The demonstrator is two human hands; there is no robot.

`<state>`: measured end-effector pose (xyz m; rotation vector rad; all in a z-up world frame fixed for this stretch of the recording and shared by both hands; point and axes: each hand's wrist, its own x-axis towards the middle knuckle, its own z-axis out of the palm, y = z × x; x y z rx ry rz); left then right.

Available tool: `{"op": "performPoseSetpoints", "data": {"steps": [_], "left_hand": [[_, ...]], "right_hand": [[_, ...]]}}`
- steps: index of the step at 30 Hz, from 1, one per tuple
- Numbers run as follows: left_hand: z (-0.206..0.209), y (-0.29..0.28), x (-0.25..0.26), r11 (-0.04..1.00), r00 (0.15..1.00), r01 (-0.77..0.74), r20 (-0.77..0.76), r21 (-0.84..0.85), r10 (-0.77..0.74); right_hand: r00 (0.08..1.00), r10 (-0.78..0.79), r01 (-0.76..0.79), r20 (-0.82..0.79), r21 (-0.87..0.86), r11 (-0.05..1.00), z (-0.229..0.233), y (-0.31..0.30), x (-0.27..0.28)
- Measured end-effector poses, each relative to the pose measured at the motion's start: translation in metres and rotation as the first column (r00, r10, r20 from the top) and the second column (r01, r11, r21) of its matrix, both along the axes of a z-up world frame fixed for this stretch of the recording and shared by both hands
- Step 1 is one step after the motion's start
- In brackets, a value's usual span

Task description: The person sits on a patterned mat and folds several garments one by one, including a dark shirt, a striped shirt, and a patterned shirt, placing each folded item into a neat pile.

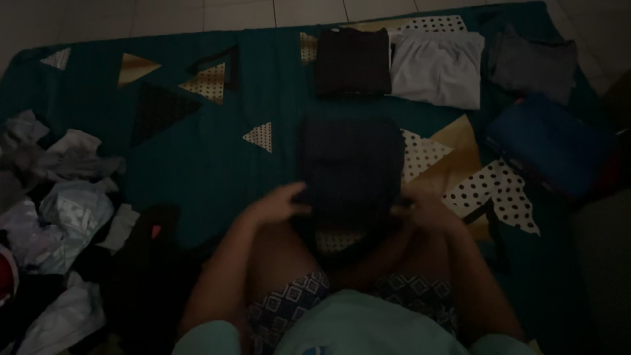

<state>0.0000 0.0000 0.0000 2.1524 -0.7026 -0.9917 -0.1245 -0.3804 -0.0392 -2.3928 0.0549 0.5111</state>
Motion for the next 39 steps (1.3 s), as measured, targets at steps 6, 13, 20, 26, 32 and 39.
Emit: {"op": "performPoseSetpoints", "data": {"steps": [6, 13, 20, 26, 32, 39], "left_hand": [[-0.096, -0.07, 0.077, 0.731, 0.766, -0.63, -0.055, -0.261, 0.641], [-0.092, -0.124, 0.12, 0.687, 0.657, -0.726, 0.26, -0.035, 0.708], [-0.07, -0.128, 0.134, 0.56, 0.565, -0.825, 0.154, 0.081, 0.81], [-0.09, -0.141, 0.106, 0.949, 0.694, -0.314, 0.691, 0.035, 0.204], [-0.127, -0.145, 0.12, 0.978, 0.74, -0.179, 0.67, 0.107, 0.062], [-0.13, -0.149, 0.133, 0.961, 0.823, -0.161, 0.568, 0.223, 0.006]], "right_hand": [[0.83, -0.55, 0.51, 0.094, 0.271, 0.816, -0.026, 0.014, 0.084], [0.749, -0.621, 0.64, 0.232, -0.009, 0.768, -0.088, 0.011, 0.18], [0.752, -0.651, 0.658, 0.103, -0.175, 0.732, -0.076, 0.019, 0.195], [0.888, -0.136, 0.352, 0.439, -0.461, 0.814, -0.068, 0.066, 0.174], [0.932, -0.206, 0.328, 0.3, -0.451, 0.83, -0.094, 0.062, 0.186], [0.938, -0.215, 0.308, 0.27, -0.376, 0.874, -0.095, 0.053, 0.2]]}}
